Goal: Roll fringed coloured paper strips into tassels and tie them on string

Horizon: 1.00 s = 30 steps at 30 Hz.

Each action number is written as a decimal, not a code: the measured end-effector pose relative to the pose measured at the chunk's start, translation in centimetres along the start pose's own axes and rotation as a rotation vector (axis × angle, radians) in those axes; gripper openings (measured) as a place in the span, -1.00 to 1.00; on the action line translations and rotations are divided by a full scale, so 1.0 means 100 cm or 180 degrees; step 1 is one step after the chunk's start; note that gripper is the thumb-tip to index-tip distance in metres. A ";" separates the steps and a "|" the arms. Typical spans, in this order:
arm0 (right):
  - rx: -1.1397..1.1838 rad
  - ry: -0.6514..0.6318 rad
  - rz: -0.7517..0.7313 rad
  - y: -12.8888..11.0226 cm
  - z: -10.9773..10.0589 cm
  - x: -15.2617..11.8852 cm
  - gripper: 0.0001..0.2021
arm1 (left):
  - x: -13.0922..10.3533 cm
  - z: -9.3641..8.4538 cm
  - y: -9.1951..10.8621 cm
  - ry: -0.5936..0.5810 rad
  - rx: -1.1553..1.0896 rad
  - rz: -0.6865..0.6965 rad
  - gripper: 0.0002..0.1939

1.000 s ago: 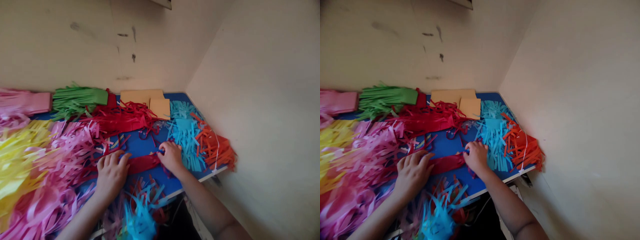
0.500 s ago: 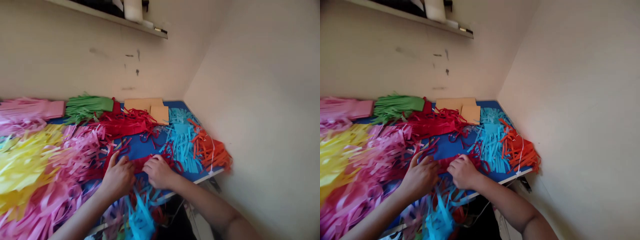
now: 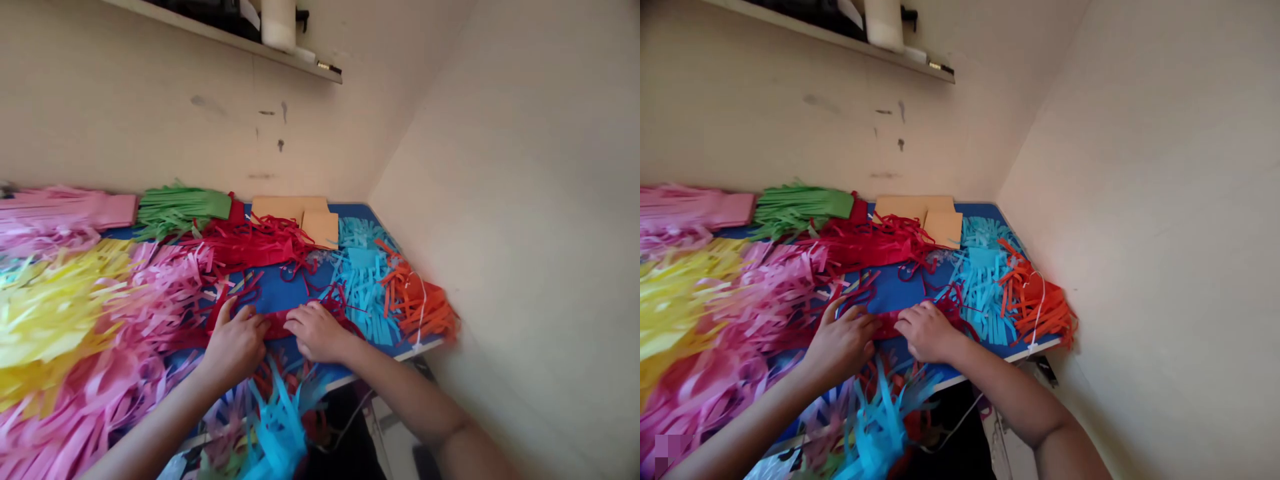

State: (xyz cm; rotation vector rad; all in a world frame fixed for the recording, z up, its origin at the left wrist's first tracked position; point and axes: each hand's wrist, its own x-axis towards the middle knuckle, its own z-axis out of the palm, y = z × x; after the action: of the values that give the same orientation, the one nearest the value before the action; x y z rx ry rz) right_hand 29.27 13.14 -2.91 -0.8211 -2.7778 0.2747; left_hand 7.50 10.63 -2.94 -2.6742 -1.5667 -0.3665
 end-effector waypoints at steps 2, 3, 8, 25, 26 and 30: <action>-0.0120 -0.0070 0.0113 0.010 0.013 0.007 -0.70 | -0.001 0.001 -0.001 -0.0027 -0.0044 -0.0067 -0.78; -0.0062 -0.0083 0.0182 0.017 0.016 0.008 -0.72 | -0.001 0.001 -0.002 -0.0031 -0.0067 -0.0088 -0.79; 0.0330 0.0102 0.0773 0.030 0.016 0.009 -0.72 | 0.001 0.005 -0.005 0.0034 -0.0167 -0.0132 -0.77; 0.0129 0.0260 0.0722 0.029 0.027 0.001 -0.85 | -0.014 0.023 -0.025 0.0337 -0.0144 0.0054 -0.73; 0.0194 0.0255 0.0916 0.029 0.026 0.002 -0.85 | -0.014 0.023 -0.028 0.0278 -0.0266 -0.0060 -0.73; 0.0086 0.0184 0.1546 0.030 0.022 0.008 -0.79 | -0.004 0.024 -0.033 0.0070 -0.0465 -0.0472 -0.63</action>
State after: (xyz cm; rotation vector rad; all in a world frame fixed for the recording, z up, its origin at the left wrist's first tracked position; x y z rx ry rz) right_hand 29.49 15.80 -5.59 -1.4638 -2.4770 0.3609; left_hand 4.88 12.23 -5.71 -2.6529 -1.8047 -0.5326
